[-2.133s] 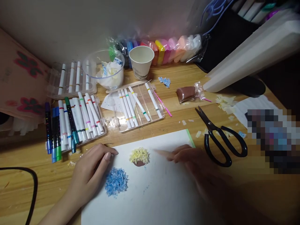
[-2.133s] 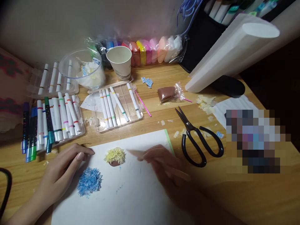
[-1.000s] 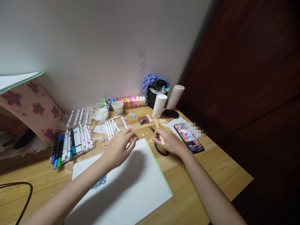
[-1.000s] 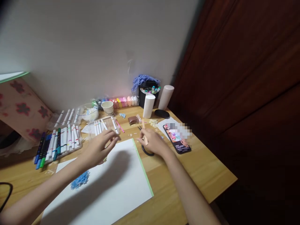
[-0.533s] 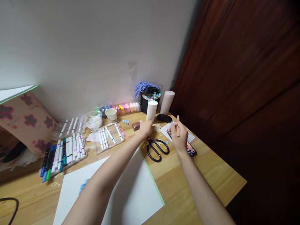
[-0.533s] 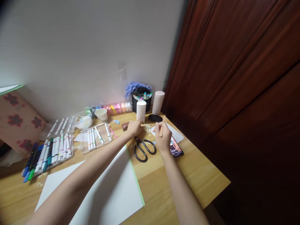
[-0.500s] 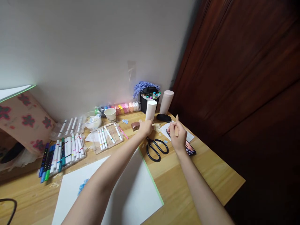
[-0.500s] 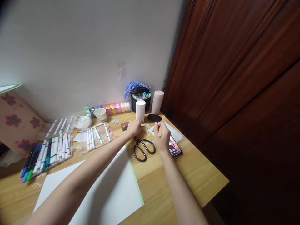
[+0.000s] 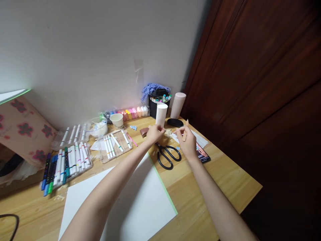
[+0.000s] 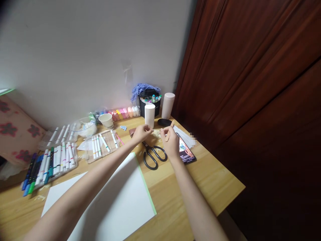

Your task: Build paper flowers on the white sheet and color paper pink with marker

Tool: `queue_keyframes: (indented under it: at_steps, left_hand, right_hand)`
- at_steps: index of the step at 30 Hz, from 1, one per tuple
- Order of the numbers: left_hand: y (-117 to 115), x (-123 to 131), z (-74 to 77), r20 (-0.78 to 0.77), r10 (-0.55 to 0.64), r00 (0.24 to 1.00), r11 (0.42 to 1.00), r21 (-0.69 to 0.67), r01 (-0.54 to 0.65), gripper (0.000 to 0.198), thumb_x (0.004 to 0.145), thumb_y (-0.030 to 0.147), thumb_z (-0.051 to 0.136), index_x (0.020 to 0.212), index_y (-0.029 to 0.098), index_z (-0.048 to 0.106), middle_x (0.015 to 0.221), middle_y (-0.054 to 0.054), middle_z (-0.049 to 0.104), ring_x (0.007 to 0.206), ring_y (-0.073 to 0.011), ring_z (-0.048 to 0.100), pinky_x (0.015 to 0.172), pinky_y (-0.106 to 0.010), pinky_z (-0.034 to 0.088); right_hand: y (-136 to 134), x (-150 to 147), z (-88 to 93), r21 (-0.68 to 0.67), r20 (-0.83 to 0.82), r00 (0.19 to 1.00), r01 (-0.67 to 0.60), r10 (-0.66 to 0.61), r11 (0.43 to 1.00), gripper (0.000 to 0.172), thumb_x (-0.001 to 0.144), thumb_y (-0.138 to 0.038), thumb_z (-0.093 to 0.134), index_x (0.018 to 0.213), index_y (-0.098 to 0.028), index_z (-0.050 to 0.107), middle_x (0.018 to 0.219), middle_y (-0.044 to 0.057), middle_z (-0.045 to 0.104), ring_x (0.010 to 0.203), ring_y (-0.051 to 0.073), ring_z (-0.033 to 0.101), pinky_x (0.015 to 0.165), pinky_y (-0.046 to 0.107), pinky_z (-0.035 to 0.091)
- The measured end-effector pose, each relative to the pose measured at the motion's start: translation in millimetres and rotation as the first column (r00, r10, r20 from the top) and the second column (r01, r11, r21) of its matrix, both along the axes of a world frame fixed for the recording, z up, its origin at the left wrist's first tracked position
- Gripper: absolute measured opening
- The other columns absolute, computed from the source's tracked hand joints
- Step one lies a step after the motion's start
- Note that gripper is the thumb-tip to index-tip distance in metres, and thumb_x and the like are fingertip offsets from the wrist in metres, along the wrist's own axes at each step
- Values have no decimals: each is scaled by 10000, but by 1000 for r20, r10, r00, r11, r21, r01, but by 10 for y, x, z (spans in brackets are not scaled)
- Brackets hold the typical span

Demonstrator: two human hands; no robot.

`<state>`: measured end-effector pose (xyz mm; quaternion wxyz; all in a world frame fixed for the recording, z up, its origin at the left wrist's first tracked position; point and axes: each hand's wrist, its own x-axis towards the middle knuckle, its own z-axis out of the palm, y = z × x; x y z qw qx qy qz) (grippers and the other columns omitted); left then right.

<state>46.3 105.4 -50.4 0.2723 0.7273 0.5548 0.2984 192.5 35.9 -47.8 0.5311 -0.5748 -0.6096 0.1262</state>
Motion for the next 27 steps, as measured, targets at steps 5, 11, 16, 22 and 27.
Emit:
queue_keyframes:
  at_steps: [5,11,16,22,27]
  left_hand:
    - [-110,-154,17,227,-70,971,994,-64,86,206,782,319,627,776,118,670,787,-67,698,745,-167,624,692,-258,452]
    - [-235,-237,91,360,-123,925,979,-108,172,177,750,288,646,723,115,669,743,-46,684,730,-148,606,710,-254,447]
    - [-348,-281,215,375,-92,922,974,-157,161,159,740,266,650,697,113,646,687,-26,640,673,-134,573,688,-264,436]
    - [-783,-968,362,290,-51,956,979,-172,104,201,744,325,653,700,131,628,705,-17,627,668,-131,552,651,-251,412]
    - [-1541,-1888,333,-53,44,998,990,-131,-50,265,800,422,590,759,174,673,789,-24,633,749,-165,546,677,-268,410]
  right_hand:
    - [96,-107,-162,-106,-292,944,-191,153,976,258,747,-413,671,789,-205,526,902,72,679,858,201,645,824,369,504]
    - [140,-159,-270,-133,-479,858,-281,186,951,346,655,-438,741,740,-199,505,808,40,656,746,176,661,794,393,553]
    - [80,-210,-206,-123,-504,829,-345,242,930,349,642,-435,752,730,-203,506,791,12,633,737,164,654,789,375,561]
    - [-178,-532,-164,-155,-484,786,-509,384,847,320,770,-502,629,744,-214,492,728,23,660,702,170,653,715,331,554]
    - [-544,-894,-230,-151,-513,676,-677,529,720,400,947,-497,299,926,-213,580,701,22,647,663,158,611,647,295,504]
